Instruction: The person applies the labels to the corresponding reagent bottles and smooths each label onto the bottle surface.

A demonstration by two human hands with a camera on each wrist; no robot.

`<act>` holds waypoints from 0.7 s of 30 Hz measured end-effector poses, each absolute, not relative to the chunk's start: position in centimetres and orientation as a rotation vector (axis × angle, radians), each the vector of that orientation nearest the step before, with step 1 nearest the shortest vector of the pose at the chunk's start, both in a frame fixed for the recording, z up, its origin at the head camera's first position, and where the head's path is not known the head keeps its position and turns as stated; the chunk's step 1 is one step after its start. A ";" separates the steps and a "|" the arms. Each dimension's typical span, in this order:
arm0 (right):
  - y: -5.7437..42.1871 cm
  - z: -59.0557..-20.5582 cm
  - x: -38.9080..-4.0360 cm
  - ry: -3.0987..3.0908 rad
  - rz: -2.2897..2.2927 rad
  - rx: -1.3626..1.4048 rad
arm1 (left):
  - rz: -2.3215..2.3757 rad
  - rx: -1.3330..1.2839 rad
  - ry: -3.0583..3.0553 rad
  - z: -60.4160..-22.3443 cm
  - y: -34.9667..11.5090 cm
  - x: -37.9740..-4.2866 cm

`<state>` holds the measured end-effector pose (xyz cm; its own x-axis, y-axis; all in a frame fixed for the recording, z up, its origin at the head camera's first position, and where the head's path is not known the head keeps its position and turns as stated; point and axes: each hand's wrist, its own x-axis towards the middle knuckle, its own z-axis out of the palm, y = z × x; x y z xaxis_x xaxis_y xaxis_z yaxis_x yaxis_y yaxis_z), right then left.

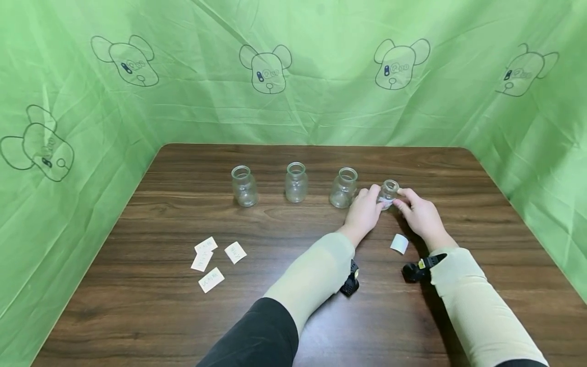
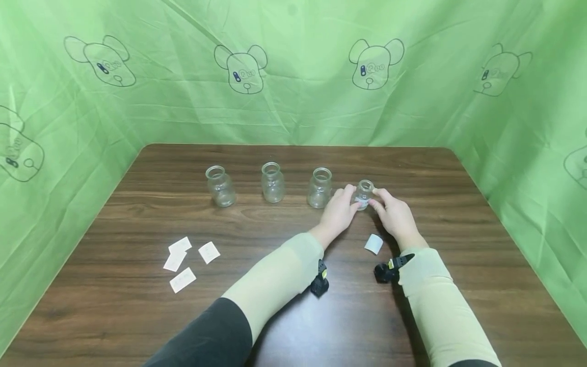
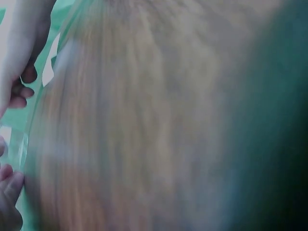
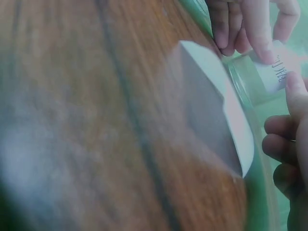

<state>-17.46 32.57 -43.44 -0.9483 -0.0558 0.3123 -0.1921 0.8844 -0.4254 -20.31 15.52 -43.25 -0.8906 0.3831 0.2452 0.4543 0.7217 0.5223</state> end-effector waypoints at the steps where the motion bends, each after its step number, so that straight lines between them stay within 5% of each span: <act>1: 32.6 -43.4 -17.5 -2.755 0.663 0.187 | -0.920 -0.691 -2.801 -43.3 15.4 -20.4; 21: 32.1 -44.0 -17.1 -2.823 0.696 0.141 | -1.024 -0.722 -2.770 -43.4 14.5 -21.0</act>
<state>-17.09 32.09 -44.02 -0.9689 -0.0383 0.2444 -0.1474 0.8826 -0.4463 -21.01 14.53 -43.38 -0.8823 0.3975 0.2520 0.4658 0.6610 0.5883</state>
